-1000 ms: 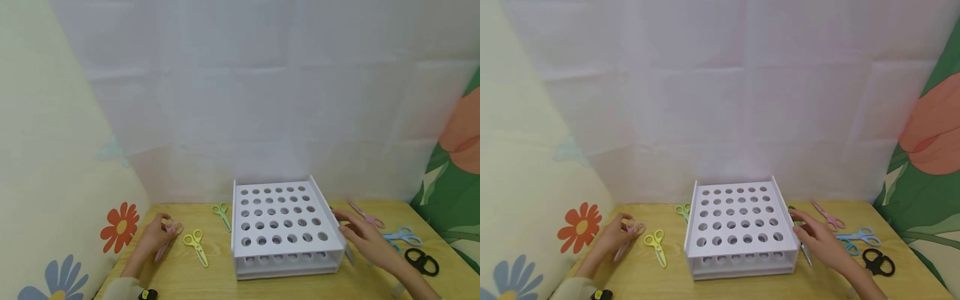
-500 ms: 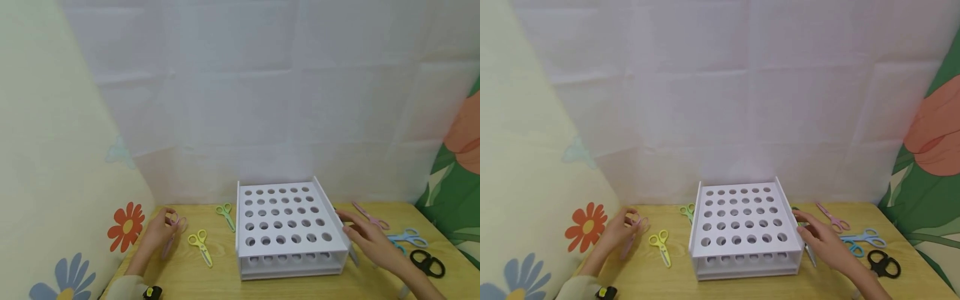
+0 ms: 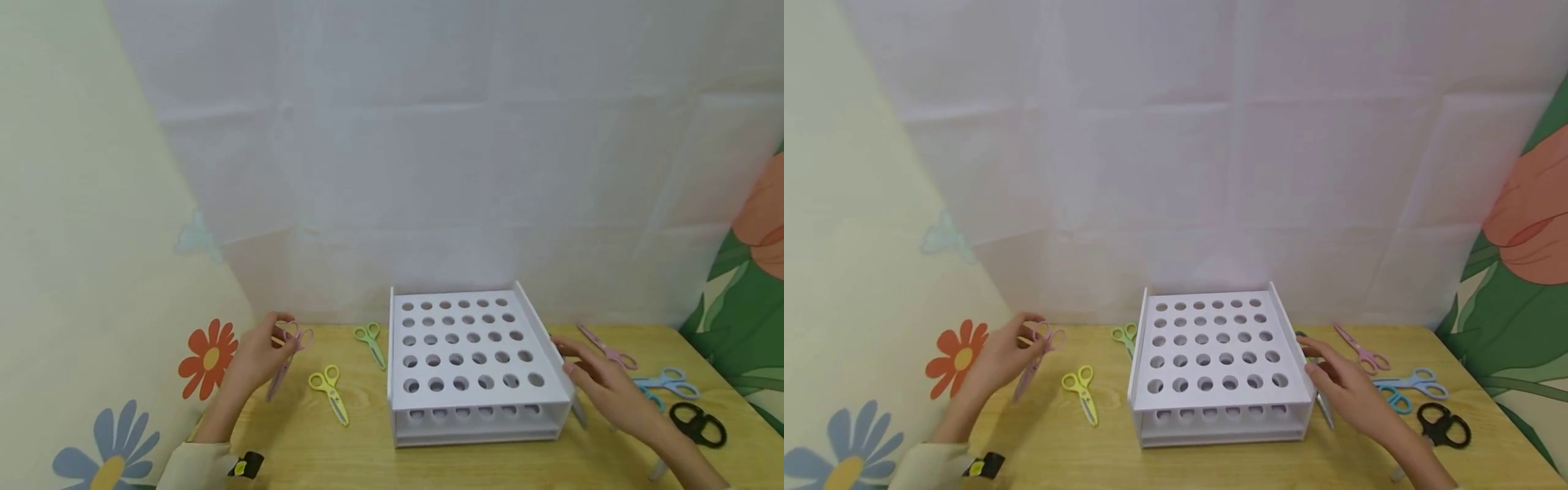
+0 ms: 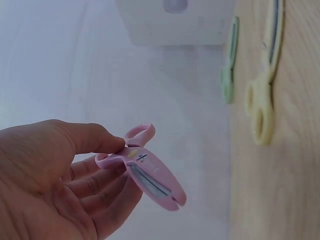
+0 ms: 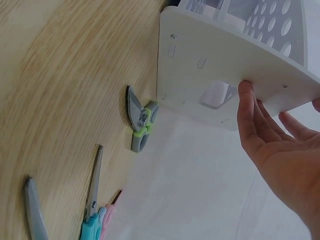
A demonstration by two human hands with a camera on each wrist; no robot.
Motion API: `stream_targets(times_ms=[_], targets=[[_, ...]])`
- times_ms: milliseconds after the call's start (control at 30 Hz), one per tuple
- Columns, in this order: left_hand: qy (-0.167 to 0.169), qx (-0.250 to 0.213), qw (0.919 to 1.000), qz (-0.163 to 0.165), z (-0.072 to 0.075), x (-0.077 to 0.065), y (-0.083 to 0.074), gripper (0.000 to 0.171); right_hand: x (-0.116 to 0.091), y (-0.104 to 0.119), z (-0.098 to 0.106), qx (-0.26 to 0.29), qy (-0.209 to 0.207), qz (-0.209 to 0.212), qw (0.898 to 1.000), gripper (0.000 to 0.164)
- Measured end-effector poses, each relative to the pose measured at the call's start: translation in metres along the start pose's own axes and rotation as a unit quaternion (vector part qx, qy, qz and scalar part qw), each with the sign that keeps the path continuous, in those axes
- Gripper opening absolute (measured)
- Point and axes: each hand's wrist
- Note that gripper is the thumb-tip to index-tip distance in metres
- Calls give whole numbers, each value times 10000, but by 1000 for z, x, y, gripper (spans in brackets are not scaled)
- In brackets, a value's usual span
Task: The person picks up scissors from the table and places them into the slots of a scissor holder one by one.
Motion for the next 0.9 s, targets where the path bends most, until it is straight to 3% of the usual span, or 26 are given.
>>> stream_targets(times_ms=[300,467,667,900], targets=[[-330,-83,9984,-441,9,-5,-38,41,0,0,0,-51,-28,-20,10000,40],[-178,-433,9968,-645,13,-10,-57,39,2,1,0,-54,21,-93,9999,40],[86,-988,9923,-743,14,-5,-79,38,4,2,-1,-64,-100,-71,9999,41],[76,-1560,9837,-886,11,0,-104,35,-1,3,-5,-80,-172,-48,9998,42]])
Point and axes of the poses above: each hand's wrist, its own x-axis towards the middle knuckle, its own z-axis out of the back of the hand, y = z × x, and after that the axes turned 4 degrees about -y, right-handed
